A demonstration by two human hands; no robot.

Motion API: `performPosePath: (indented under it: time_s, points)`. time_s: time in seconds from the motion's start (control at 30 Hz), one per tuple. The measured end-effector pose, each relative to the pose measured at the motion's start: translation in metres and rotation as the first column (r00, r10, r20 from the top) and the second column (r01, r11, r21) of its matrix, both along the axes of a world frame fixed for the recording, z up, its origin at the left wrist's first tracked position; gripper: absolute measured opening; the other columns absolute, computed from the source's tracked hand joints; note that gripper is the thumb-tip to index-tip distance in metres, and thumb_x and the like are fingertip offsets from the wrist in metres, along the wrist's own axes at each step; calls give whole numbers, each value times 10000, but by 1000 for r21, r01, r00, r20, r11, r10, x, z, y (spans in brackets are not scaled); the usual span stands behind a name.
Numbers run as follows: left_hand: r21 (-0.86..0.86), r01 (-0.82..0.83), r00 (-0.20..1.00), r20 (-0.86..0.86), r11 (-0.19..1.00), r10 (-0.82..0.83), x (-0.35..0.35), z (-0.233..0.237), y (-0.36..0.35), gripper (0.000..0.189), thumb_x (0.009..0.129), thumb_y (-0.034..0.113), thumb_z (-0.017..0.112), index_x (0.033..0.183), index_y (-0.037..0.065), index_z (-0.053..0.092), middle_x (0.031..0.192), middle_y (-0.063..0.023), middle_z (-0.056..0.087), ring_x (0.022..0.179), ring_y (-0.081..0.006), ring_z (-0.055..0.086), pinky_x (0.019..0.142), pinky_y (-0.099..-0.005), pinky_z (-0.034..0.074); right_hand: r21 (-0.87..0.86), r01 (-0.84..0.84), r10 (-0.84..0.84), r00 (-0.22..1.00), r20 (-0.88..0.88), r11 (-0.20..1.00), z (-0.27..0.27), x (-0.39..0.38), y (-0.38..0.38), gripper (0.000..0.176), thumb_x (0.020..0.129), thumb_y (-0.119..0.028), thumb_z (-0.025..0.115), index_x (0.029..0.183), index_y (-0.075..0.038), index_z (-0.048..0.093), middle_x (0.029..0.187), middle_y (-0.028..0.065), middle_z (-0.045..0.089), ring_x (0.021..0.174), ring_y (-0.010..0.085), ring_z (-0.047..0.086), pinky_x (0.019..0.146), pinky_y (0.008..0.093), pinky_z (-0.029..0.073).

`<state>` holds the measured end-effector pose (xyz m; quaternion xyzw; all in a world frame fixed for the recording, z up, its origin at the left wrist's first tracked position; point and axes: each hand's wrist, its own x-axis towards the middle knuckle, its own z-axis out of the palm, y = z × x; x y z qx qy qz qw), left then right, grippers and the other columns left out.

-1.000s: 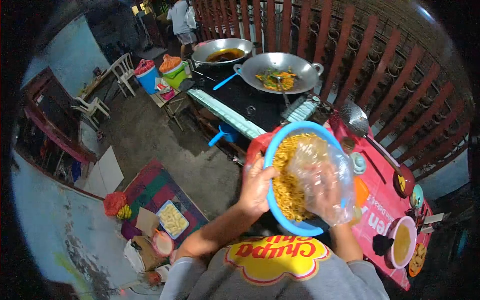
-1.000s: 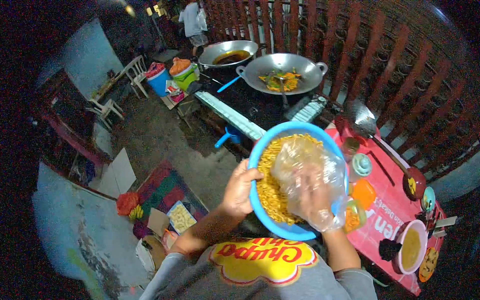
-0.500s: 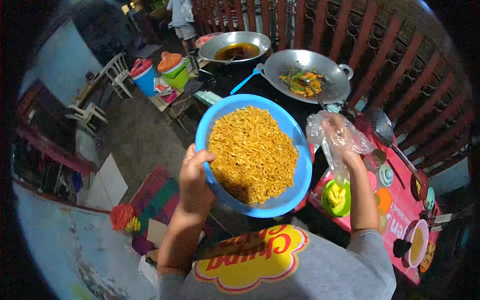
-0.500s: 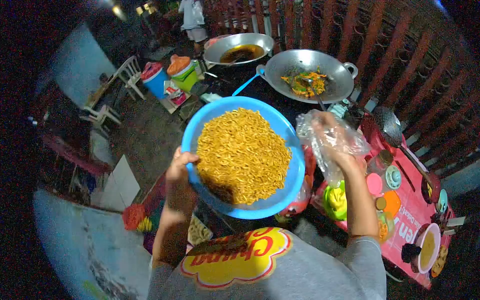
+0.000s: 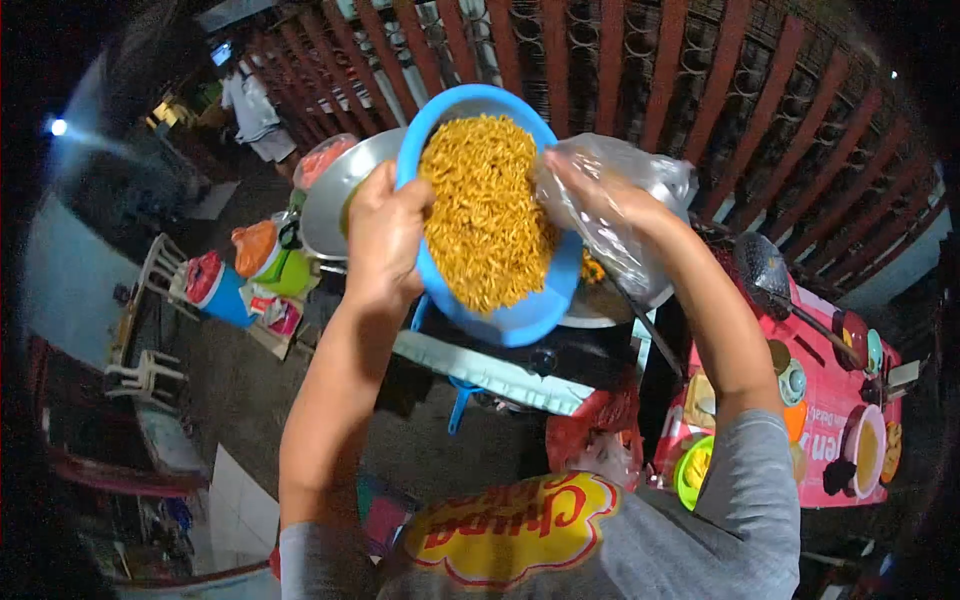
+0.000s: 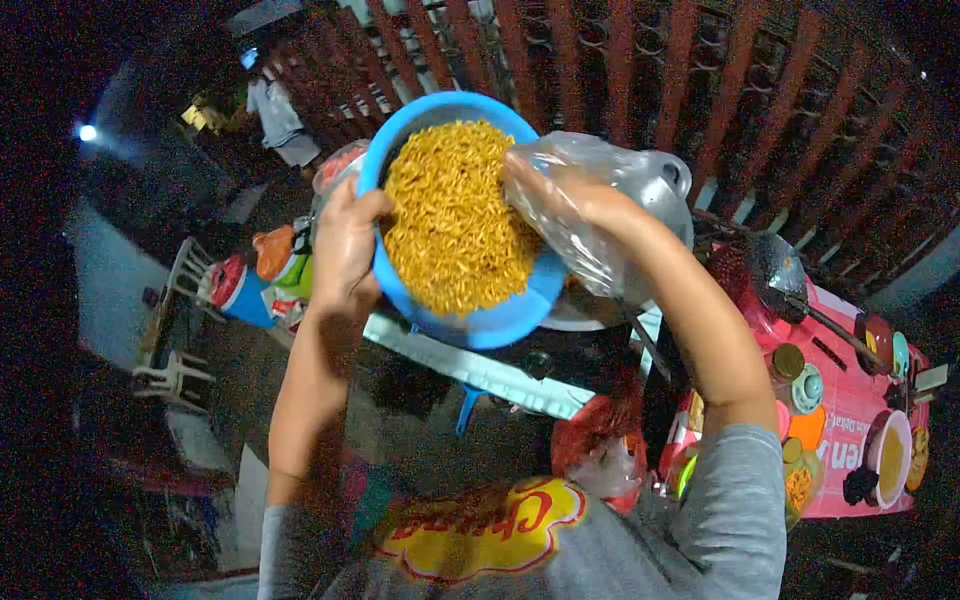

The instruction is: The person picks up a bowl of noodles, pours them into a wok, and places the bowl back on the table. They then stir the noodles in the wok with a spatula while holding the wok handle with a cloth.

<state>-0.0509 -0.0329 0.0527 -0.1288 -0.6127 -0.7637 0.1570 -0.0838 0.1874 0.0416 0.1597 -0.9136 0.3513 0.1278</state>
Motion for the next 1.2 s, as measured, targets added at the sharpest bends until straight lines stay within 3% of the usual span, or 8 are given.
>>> performPosePath:
  time_s: [0.17, 0.37, 0.53, 0.67, 0.87, 1.0, 1.07, 1.2]
  points:
    - [-200, -19, 920, -387, 980, -61, -91, -30, 42, 349, 676, -52, 458, 1012, -33, 551, 964, -78, 595, 861, -110, 554, 751, -214, 420, -527, 107, 172, 875, 453, 843, -22, -59, -6, 684, 776, -639, 372, 1192, -98, 425, 1009, 71, 533, 834, 138, 508, 655, 292, 454]
    - [-417, -426, 728, -685, 803, 30, -117, -23, 64, 290, 627, -15, 493, 906, -10, 573, 1105, -136, 542, 1109, -279, 446, 998, -461, 177, -622, 206, 84, 911, 404, 755, -53, -90, 23, 492, 829, -454, 437, 1106, -50, 480, 918, 67, 571, 738, 160, 537, 612, 311, 452]
    - [-457, -491, 687, -727, 742, 7, -127, -10, 60, 463, 640, -10, 494, 1098, 43, 532, 1163, -130, 508, 1153, -239, 419, 1029, -413, 137, -734, 431, 62, 841, 538, 524, -65, -82, 44, 333, 829, -232, 447, 1079, -19, 500, 984, 141, 570, 795, 237, 594, 661, 370, 498]
    - [-456, -449, 666, -744, 769, -52, -128, -4, 56, 468, 648, -6, 483, 1108, 64, 533, 1182, -113, 498, 1162, -226, 409, 1031, -421, 125, -377, 315, -127, 886, 446, 871, -149, -146, 143, 325, 826, -317, 474, 935, -24, 561, 811, 73, 582, 645, 156, 547, 526, 280, 446]
    - [-468, -378, 623, -767, 798, -154, -118, 9, 47, 328, 629, -19, 470, 936, 8, 583, 1145, -90, 526, 1148, -241, 420, 1017, -466, 147, -335, 337, -95, 815, 572, 880, -123, -101, 160, 213, 779, -241, 548, 857, -44, 563, 690, 16, 528, 563, 91, 486, 475, 255, 397]
    - [-432, -319, 611, -774, 844, -165, -111, 14, 31, 371, 626, -36, 447, 974, 2, 570, 1152, -75, 527, 1163, -223, 411, 1022, -428, 169, -222, 237, -190, 958, 214, 946, -93, -63, 125, 331, 746, -178, 560, 1039, -28, 528, 921, 94, 582, 796, 191, 554, 709, 317, 445]
    - [-362, -218, 609, -776, 906, -164, -114, 18, 26, 371, 626, -41, 439, 973, -8, 569, 1151, -76, 528, 1156, -232, 418, 1018, -413, 184, 212, 405, -259, 829, -496, 889, -78, -57, 113, 359, 728, -174, 597, 1061, -61, 523, 981, 138, 573, 883, 280, 554, 762, 352, 434]
    - [-251, 4, 858, -496, 968, -131, -121, 11, 16, 430, 621, -82, 414, 1024, -35, 556, 1144, -123, 527, 1130, -188, 432, 950, -306, 299, 43, 417, -322, 759, -566, 908, -49, -47, 95, 417, 743, -193, 598, 1128, -83, 478, 1070, 173, 535, 993, 337, 505, 843, 369, 403]
